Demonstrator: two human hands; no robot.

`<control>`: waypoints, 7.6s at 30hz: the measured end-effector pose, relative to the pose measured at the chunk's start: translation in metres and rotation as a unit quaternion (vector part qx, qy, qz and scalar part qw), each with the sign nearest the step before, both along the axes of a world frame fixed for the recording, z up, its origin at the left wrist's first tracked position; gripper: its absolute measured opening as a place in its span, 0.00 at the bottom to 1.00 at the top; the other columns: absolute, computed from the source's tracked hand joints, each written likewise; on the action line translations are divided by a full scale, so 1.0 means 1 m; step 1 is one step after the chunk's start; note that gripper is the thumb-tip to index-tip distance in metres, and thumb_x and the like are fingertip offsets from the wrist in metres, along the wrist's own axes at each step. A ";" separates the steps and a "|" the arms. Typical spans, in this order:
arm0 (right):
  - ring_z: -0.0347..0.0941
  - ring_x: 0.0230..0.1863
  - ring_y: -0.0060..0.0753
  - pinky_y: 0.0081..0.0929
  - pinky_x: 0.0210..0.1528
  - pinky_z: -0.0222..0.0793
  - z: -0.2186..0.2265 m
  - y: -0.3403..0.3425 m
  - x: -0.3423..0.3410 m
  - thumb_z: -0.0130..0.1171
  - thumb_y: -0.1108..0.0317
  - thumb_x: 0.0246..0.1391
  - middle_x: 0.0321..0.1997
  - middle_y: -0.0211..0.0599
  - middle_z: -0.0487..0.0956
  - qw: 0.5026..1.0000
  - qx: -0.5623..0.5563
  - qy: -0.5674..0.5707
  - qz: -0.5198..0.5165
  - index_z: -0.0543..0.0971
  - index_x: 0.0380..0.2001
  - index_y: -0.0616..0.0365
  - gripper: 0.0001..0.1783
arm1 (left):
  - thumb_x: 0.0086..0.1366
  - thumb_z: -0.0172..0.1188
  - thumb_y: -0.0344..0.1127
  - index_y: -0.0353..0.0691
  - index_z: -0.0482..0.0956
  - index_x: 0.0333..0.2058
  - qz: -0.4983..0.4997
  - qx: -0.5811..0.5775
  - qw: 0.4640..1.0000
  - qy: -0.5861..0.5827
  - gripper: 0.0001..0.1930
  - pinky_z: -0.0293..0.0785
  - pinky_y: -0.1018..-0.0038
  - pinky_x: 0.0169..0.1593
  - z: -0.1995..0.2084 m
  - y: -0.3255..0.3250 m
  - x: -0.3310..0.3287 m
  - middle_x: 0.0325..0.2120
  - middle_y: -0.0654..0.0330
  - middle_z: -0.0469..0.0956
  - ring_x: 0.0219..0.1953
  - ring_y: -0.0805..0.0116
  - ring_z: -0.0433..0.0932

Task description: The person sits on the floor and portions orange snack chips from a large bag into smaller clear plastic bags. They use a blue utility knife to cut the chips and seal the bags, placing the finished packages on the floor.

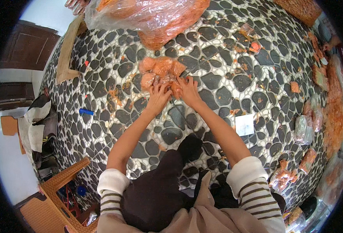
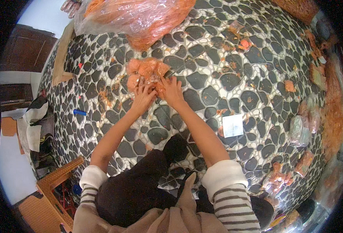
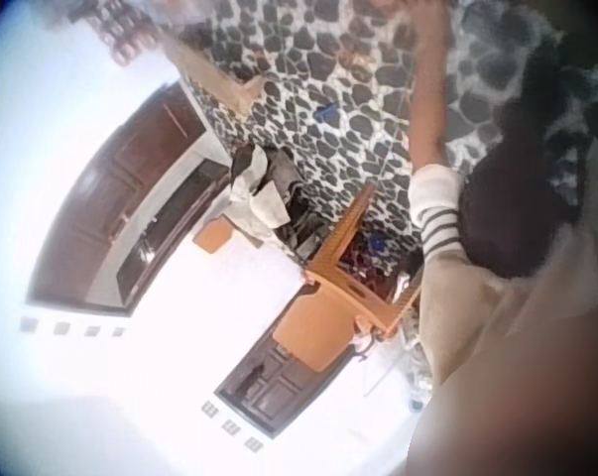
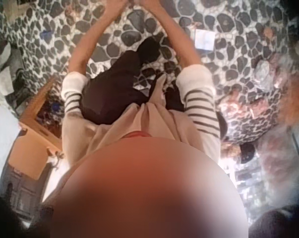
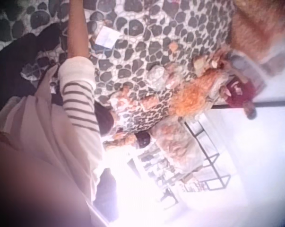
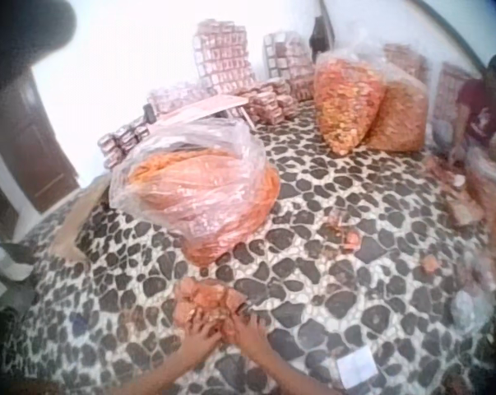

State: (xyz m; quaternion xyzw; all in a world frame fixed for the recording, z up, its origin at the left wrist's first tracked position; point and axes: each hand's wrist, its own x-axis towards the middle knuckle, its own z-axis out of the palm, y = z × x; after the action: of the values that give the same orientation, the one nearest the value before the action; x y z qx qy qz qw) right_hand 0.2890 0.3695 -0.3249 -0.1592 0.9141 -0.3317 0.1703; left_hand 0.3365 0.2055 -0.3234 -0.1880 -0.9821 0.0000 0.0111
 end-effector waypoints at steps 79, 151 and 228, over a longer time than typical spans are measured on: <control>0.64 0.46 0.50 0.41 0.47 0.60 0.021 0.539 0.317 0.61 0.71 0.38 0.41 0.47 0.70 0.812 0.088 0.091 -0.570 0.65 0.48 0.55 0.29 | 0.62 0.52 0.36 0.40 0.65 0.50 -0.334 0.432 0.750 -0.373 0.18 0.57 0.68 0.55 -0.018 0.616 0.122 0.47 0.53 0.65 0.50 0.57 0.63; 0.59 0.49 0.62 0.47 0.47 0.65 0.009 0.441 0.411 0.68 0.68 0.26 0.51 0.43 0.62 0.735 0.138 -0.126 -0.651 0.58 0.54 0.49 0.47 | 0.52 0.58 0.52 0.36 0.73 0.43 -0.523 0.163 0.768 -0.332 0.27 0.57 0.62 0.55 0.004 0.591 0.183 0.49 0.47 0.57 0.53 0.52 0.58; 0.69 0.33 0.40 0.33 0.35 0.63 -0.001 0.101 0.092 0.55 0.73 0.45 0.32 0.39 0.73 0.981 -0.030 0.113 0.152 0.70 0.33 0.58 0.10 | 0.43 0.67 0.45 0.56 0.66 0.51 0.225 0.192 0.945 0.138 0.34 0.41 0.45 0.58 0.024 0.075 0.090 0.57 0.48 0.46 0.60 0.45 0.44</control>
State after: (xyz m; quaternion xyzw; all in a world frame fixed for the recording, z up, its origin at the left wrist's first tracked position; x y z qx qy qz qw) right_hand 0.3809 0.4704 -0.3261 -0.3375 0.8824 -0.3088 0.1096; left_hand 0.4267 0.2800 -0.2995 0.0454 -0.9690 -0.1602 0.1824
